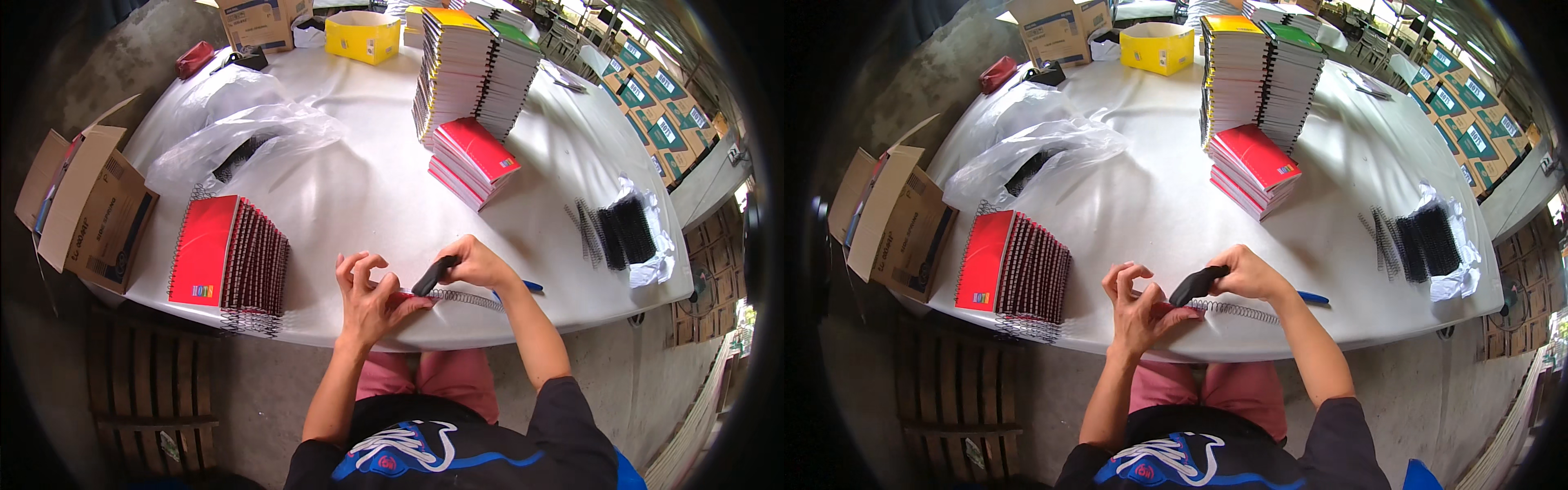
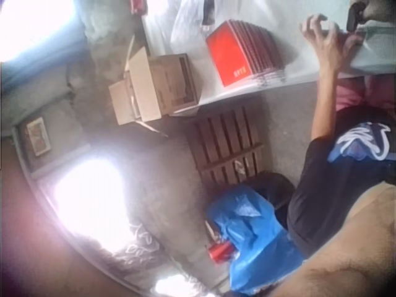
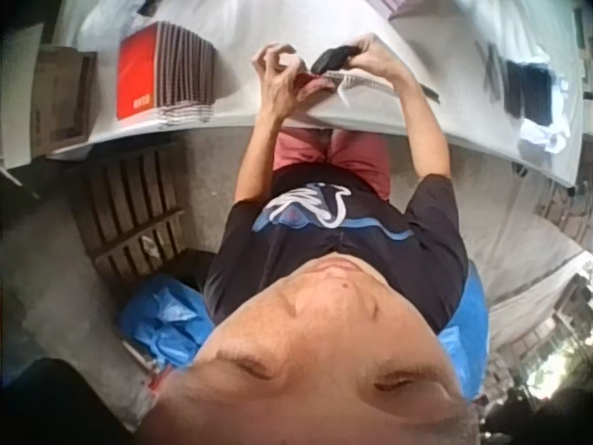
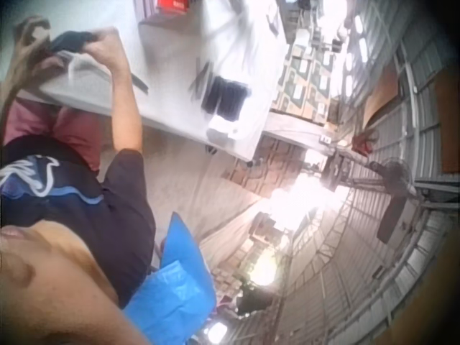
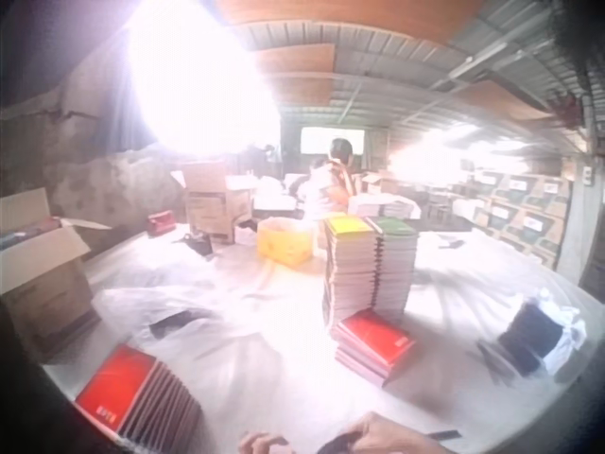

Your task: The person inserts a spiral binder into notebook pages and covers, uses a pair of pliers to cut or crimp the wire ends, and then places the completed notebook onto a stack on the table.

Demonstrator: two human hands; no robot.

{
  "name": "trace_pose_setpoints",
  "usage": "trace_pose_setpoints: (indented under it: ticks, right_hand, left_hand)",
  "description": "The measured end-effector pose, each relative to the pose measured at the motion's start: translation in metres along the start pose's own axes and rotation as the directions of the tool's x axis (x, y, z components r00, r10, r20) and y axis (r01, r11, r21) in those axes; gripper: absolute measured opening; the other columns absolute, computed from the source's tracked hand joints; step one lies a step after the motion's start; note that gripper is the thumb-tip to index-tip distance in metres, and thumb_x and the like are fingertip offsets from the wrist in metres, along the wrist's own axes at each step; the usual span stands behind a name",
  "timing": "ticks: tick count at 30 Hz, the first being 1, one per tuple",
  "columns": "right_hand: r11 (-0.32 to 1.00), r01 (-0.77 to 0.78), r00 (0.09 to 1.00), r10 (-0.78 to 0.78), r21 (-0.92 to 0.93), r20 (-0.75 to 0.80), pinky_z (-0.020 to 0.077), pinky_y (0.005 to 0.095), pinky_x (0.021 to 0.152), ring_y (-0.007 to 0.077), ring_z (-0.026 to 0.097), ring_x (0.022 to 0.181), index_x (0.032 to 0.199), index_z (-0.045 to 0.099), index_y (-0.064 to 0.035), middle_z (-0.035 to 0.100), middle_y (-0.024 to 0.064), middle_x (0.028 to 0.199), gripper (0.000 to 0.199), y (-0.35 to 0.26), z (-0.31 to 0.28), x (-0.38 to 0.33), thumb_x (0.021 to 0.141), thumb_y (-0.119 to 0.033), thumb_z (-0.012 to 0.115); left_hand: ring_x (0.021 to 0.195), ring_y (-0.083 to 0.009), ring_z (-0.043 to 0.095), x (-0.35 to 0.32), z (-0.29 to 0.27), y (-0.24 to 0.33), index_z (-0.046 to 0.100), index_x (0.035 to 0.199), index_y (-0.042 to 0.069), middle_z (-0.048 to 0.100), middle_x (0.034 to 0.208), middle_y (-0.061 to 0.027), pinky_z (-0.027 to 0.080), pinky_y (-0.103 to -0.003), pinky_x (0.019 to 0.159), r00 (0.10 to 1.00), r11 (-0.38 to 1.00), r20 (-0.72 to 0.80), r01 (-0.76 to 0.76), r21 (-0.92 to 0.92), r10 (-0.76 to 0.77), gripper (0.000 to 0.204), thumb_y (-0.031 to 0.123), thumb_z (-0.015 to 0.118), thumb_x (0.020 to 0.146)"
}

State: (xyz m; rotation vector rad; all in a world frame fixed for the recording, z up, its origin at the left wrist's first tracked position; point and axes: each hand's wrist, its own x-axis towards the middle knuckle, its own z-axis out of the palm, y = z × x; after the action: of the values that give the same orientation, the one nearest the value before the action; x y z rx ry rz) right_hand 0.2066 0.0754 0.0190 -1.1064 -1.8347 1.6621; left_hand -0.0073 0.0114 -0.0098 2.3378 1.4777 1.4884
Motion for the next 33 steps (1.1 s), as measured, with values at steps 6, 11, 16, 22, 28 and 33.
trace_pose_setpoints:
  ticks: [6,11,16,22,28,33]
  right_hand:
    - [0.999,0.010,0.995,-0.014,-0.044,-0.103,0.0503,0.0291,0.079,0.0184,0.065,0.081,0.081,0.071,0.0023,0.069,0.0129,0.083,0.027,0.010,0.001,-0.010,0.064,0.013,0.053]
    - [0.927,0.287,0.958,-0.276,0.240,-0.078,0.0492,0.0240,0.072,0.0110,0.062,0.076,0.083,0.072,-0.0016,0.070,0.0075,0.081,0.022,-0.014,0.019,-0.020,0.069,0.012,0.061]
    - [0.856,0.453,0.890,-0.417,0.249,-0.184,0.0509,0.0249,0.070,0.0115,0.064,0.078,0.086,0.072,-0.0046,0.070,0.0084,0.082,0.031,-0.015,0.016,-0.014,0.066,0.016,0.059]
    - [0.907,0.354,0.918,-0.289,0.229,-0.273,0.0515,0.0290,0.078,0.0167,0.066,0.080,0.085,0.072,-0.0023,0.070,0.0123,0.085,0.030,-0.011,0.018,-0.006,0.064,0.015,0.059]
    - [0.963,0.217,0.910,-0.258,-0.158,-0.325,0.0505,0.0283,0.065,0.0140,0.065,0.072,0.088,0.073,-0.0045,0.070,0.0040,0.076,0.029,-0.014,0.014,0.004,0.068,0.013,0.061]
    - [0.922,0.148,0.951,-0.232,-0.357,-0.205,0.0495,0.0239,0.070,0.0094,0.062,0.075,0.088,0.072,-0.0030,0.070,0.0060,0.080,0.030,-0.035,0.015,0.012,0.067,0.013,0.059]
  left_hand:
    - [0.109,-0.0318,0.038,0.001,0.000,0.000,0.049,0.063,0.009,0.047,0.104,-0.0087,0.029,-0.054,0.095,0.999,0.999,0.006,-0.034,-0.005,0.034,0.051,0.051,0.079,0.056]
    - [0.110,-0.0331,0.037,0.004,-0.003,-0.004,0.050,0.063,0.008,0.047,0.110,-0.0114,0.037,-0.046,0.088,0.999,1.000,0.026,-0.030,0.002,0.030,0.051,0.046,0.082,0.053]
    - [0.111,-0.0326,0.037,0.009,-0.005,-0.006,0.052,0.065,0.007,0.040,0.123,-0.0139,0.043,-0.041,0.078,0.996,0.988,0.001,0.083,-0.130,-0.084,0.051,0.042,0.086,0.047]
    - [0.106,-0.0292,0.042,0.004,0.001,-0.020,0.053,0.073,0.006,0.034,0.122,-0.0161,0.043,-0.038,0.071,0.981,0.951,0.006,0.189,-0.246,-0.193,0.061,0.045,0.089,0.042]
    - [0.105,-0.0279,0.040,0.003,0.012,-0.027,0.035,0.095,0.006,0.034,0.107,-0.0131,0.044,-0.036,0.076,0.912,0.823,0.065,0.396,-0.407,-0.406,0.091,0.045,0.091,0.035]
    - [0.108,-0.0266,0.038,-0.001,0.015,-0.030,0.032,0.095,0.004,0.034,0.104,-0.0120,0.040,-0.038,0.088,0.898,0.788,0.117,0.430,-0.441,-0.424,0.093,0.043,0.092,0.036]
